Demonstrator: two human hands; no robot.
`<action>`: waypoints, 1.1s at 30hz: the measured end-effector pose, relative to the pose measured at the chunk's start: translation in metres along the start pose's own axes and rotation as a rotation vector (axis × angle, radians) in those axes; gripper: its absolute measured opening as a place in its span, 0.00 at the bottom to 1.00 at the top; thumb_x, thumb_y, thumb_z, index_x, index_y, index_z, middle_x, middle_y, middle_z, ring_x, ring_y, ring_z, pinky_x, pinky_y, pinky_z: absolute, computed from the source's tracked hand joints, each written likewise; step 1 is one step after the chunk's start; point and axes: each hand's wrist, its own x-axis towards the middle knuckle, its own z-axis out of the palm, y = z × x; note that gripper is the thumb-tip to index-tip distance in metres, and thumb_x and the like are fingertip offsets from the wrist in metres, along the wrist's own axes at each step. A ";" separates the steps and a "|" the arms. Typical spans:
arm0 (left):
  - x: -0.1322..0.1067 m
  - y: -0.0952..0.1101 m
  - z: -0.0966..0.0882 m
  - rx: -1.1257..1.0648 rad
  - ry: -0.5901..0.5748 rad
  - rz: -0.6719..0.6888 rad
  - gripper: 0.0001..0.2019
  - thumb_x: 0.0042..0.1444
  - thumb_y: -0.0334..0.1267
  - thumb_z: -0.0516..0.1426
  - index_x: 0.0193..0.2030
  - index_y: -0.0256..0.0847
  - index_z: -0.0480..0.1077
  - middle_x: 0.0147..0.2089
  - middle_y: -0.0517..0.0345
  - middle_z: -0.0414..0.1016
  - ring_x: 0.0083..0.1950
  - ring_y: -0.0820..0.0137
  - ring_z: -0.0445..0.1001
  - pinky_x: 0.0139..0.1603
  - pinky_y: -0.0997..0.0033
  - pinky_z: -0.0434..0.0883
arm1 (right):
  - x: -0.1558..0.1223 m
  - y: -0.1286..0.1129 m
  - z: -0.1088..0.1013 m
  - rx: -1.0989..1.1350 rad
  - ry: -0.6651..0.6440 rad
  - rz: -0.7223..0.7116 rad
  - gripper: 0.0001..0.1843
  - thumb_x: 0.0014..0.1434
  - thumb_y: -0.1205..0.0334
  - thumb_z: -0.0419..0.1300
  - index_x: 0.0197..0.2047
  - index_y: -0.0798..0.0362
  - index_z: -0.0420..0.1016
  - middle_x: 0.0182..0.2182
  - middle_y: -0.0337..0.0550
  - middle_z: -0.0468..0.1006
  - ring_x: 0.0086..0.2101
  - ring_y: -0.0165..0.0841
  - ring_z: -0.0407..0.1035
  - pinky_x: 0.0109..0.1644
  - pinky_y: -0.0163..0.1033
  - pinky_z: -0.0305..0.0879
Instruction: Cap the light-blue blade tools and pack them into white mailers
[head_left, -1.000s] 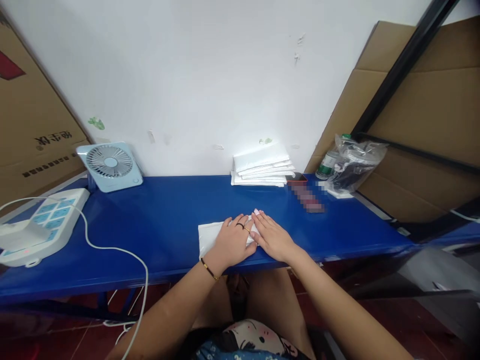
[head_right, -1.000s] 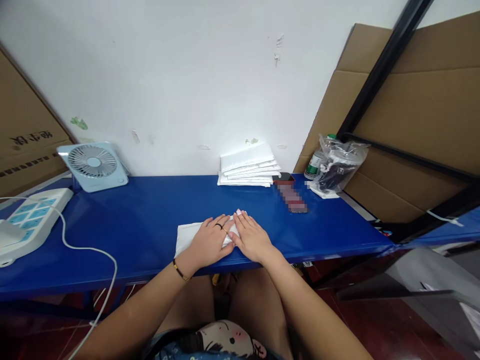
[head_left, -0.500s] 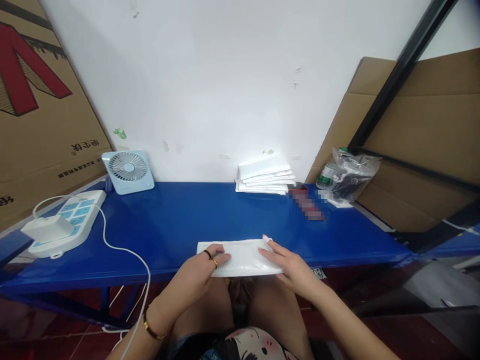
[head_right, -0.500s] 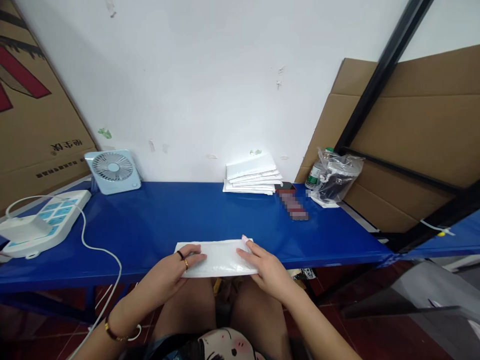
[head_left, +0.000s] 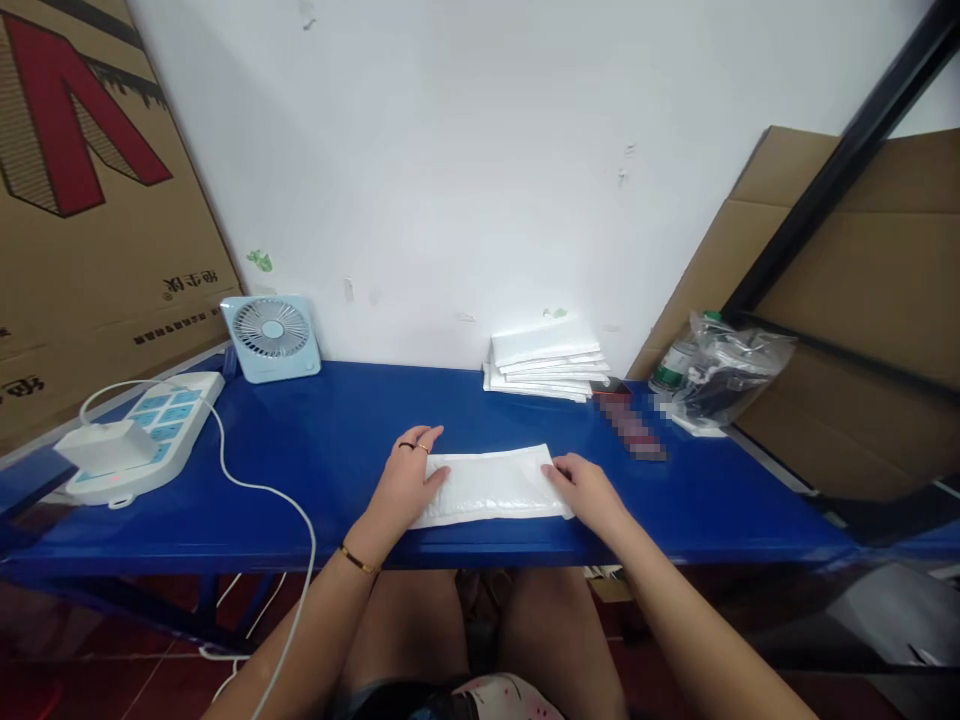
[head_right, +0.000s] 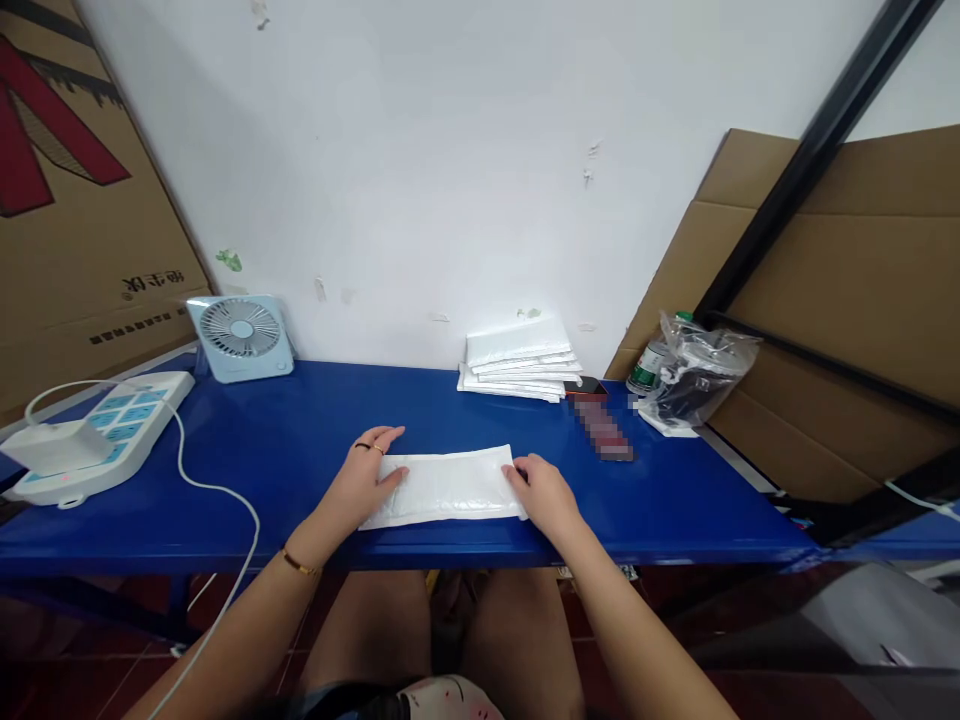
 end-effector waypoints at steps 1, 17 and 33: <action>-0.009 0.002 0.002 0.066 -0.029 0.034 0.26 0.55 0.38 0.54 0.61 0.41 0.60 0.62 0.46 0.60 0.63 0.57 0.58 0.61 0.54 0.60 | -0.002 -0.003 -0.001 -0.152 0.079 -0.055 0.24 0.59 0.49 0.51 0.49 0.57 0.75 0.43 0.56 0.75 0.45 0.50 0.67 0.48 0.52 0.63; 0.038 -0.045 -0.005 0.610 -0.090 -0.080 0.24 0.61 0.36 0.46 0.65 0.39 0.57 0.69 0.43 0.48 0.70 0.48 0.42 0.62 0.40 0.50 | 0.078 -0.080 0.091 -0.277 -0.273 -0.308 0.39 0.61 0.36 0.36 0.69 0.46 0.38 0.68 0.45 0.41 0.65 0.54 0.25 0.65 0.56 0.34; 0.171 -0.109 0.040 0.430 0.002 -0.123 0.20 0.63 0.32 0.42 0.59 0.43 0.64 0.63 0.48 0.62 0.65 0.58 0.56 0.62 0.49 0.53 | 0.216 -0.097 0.077 -0.349 0.175 -0.544 0.32 0.61 0.54 0.46 0.66 0.56 0.51 0.63 0.50 0.57 0.63 0.41 0.44 0.65 0.47 0.38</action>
